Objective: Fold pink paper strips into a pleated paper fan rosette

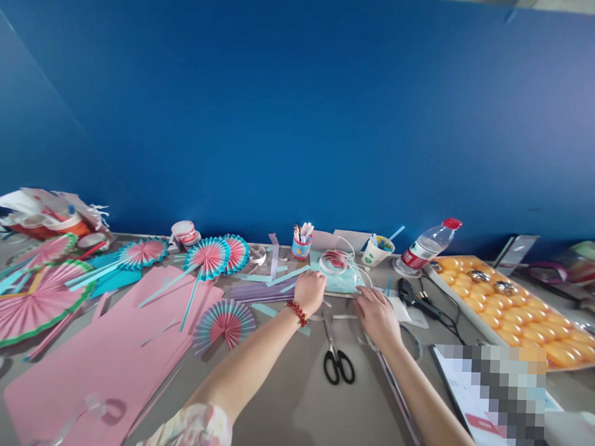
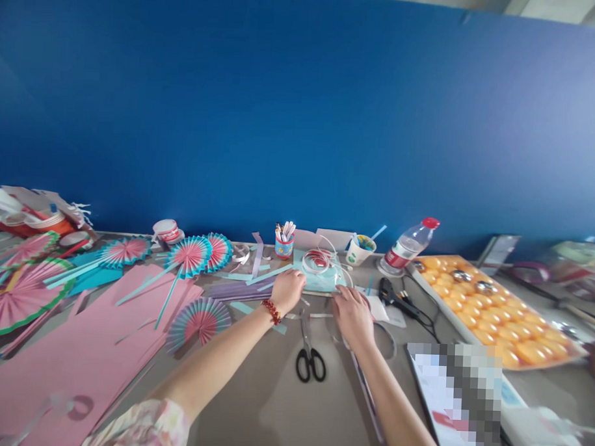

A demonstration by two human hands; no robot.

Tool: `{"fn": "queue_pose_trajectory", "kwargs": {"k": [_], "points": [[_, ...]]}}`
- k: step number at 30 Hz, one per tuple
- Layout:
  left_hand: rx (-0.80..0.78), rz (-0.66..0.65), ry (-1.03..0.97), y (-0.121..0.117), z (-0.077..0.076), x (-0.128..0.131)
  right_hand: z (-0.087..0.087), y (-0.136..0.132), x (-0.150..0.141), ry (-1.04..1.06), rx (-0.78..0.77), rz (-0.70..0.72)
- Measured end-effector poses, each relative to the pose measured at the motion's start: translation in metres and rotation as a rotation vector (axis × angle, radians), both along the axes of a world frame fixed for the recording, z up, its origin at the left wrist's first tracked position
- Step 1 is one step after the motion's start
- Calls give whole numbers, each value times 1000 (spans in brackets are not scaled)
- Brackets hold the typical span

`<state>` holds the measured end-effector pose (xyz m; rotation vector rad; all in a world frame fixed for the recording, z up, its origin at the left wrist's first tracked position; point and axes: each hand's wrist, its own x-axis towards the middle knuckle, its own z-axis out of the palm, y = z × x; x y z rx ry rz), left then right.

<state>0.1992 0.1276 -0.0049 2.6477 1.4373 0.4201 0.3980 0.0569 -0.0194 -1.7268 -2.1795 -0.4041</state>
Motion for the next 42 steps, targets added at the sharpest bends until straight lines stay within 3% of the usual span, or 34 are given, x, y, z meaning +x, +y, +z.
{"fn": "queue_pose_trajectory", "kwargs": {"k": [17,26,42], "points": [[46,-43,19,1,-2,2,1,12,-4,-109,15,-23],[67,-32,6,-5,-3,-1,15,26,-18,-194,-48,90],[-21,-105,8,0,-1,-2,5,17,-8,-125,-23,57]]}}
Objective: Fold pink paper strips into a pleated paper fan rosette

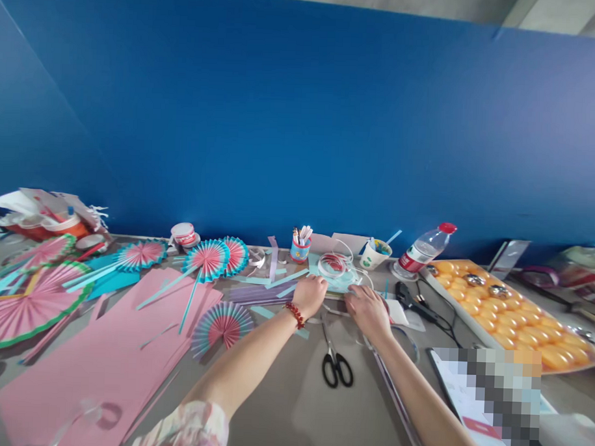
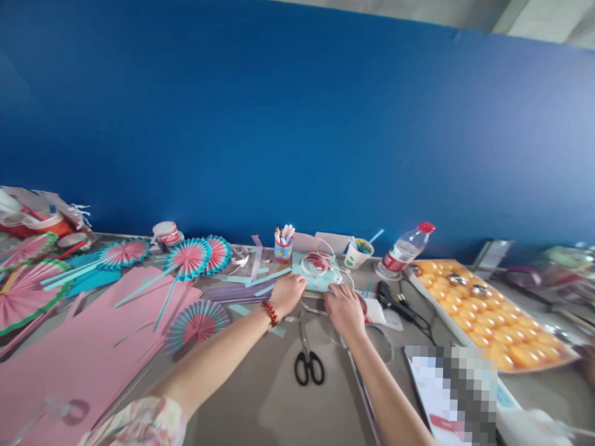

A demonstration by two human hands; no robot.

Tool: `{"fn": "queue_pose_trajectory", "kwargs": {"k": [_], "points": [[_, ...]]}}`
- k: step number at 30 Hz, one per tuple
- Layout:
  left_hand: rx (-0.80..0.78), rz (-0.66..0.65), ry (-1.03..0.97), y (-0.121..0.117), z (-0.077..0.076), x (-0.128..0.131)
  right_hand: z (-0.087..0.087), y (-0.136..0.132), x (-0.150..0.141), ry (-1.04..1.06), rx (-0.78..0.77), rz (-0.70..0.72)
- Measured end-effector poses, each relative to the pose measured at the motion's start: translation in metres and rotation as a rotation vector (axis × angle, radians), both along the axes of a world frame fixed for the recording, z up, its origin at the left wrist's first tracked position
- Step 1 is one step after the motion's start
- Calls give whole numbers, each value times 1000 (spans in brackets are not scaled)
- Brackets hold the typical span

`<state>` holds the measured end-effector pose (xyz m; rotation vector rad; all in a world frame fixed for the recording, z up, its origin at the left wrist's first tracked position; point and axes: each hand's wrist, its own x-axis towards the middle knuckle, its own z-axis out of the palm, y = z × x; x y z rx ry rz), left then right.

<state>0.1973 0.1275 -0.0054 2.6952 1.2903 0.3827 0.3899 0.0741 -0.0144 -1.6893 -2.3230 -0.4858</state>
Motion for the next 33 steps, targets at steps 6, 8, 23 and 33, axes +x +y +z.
{"fn": "queue_pose_trajectory", "kwargs": {"k": [6,8,23,33], "points": [[-64,20,-41,6,-2,-2,2,1,5,51,8,-12],[-87,18,-54,8,-3,-3,5,5,5,58,-3,14],[-106,30,-152,12,-1,-4,9,39,10,88,-194,174],[-78,10,-129,15,-4,-4,16,44,2,23,-212,154]]}}
